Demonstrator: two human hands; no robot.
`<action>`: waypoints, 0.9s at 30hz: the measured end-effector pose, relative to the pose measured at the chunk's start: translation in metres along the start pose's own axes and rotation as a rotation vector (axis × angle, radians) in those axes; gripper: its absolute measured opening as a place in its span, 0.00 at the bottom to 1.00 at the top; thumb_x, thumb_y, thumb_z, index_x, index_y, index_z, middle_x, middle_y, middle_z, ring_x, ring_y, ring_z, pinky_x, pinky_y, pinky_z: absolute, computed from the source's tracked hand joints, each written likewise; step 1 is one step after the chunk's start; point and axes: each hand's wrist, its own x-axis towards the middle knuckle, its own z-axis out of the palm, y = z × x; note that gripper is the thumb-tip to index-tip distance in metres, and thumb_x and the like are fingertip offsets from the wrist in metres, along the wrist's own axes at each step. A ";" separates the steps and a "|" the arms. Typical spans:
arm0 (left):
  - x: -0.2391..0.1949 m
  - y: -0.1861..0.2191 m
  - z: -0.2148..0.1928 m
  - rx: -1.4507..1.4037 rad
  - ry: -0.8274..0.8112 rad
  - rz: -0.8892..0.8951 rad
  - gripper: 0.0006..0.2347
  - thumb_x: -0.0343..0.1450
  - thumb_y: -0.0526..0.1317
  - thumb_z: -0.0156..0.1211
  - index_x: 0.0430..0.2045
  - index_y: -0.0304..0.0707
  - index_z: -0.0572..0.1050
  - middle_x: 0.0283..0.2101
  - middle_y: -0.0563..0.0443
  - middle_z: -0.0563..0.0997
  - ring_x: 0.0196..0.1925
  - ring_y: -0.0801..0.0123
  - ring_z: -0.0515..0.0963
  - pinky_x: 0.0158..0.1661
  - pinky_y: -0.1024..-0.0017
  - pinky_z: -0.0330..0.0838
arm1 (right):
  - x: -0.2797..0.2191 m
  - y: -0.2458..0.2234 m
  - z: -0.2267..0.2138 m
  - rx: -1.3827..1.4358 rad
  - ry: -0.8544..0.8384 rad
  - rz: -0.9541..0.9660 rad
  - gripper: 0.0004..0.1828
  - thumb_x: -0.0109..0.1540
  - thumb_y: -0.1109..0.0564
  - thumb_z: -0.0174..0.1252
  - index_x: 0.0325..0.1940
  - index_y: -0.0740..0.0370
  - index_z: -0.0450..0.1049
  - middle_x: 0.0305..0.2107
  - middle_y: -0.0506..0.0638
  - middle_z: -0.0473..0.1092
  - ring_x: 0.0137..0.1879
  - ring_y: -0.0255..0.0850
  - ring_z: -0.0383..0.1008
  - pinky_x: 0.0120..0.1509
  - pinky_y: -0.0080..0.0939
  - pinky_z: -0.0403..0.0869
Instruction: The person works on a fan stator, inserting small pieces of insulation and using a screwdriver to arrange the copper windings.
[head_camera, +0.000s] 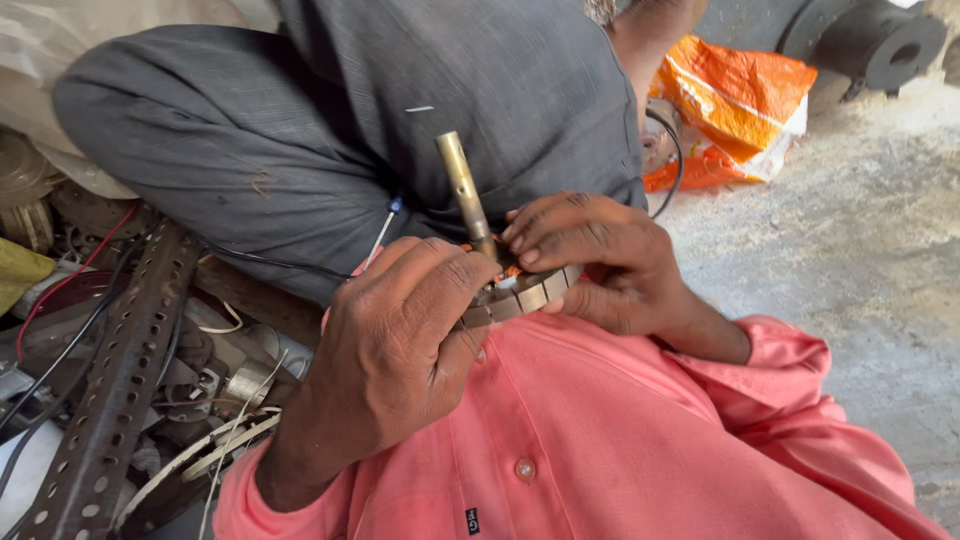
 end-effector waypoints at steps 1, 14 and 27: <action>0.003 0.000 0.002 0.013 -0.001 -0.005 0.21 0.59 0.27 0.66 0.47 0.25 0.73 0.39 0.38 0.78 0.41 0.48 0.80 0.43 0.57 0.76 | -0.002 0.003 -0.001 0.021 0.019 0.008 0.18 0.64 0.56 0.68 0.56 0.63 0.76 0.51 0.56 0.74 0.61 0.47 0.77 0.75 0.51 0.74; 0.014 -0.012 0.024 -0.010 0.084 0.033 0.18 0.67 0.30 0.72 0.49 0.29 0.73 0.42 0.43 0.80 0.44 0.55 0.83 0.45 0.63 0.79 | -0.008 0.000 -0.014 0.186 0.048 0.201 0.15 0.65 0.58 0.68 0.55 0.62 0.77 0.50 0.53 0.72 0.60 0.43 0.75 0.68 0.42 0.74; -0.015 -0.035 0.038 -0.147 0.037 0.022 0.19 0.62 0.34 0.76 0.45 0.34 0.75 0.46 0.43 0.79 0.52 0.53 0.83 0.55 0.60 0.80 | -0.015 0.013 -0.011 -0.074 -0.081 0.053 0.18 0.64 0.53 0.70 0.53 0.62 0.74 0.46 0.53 0.73 0.57 0.47 0.75 0.66 0.47 0.75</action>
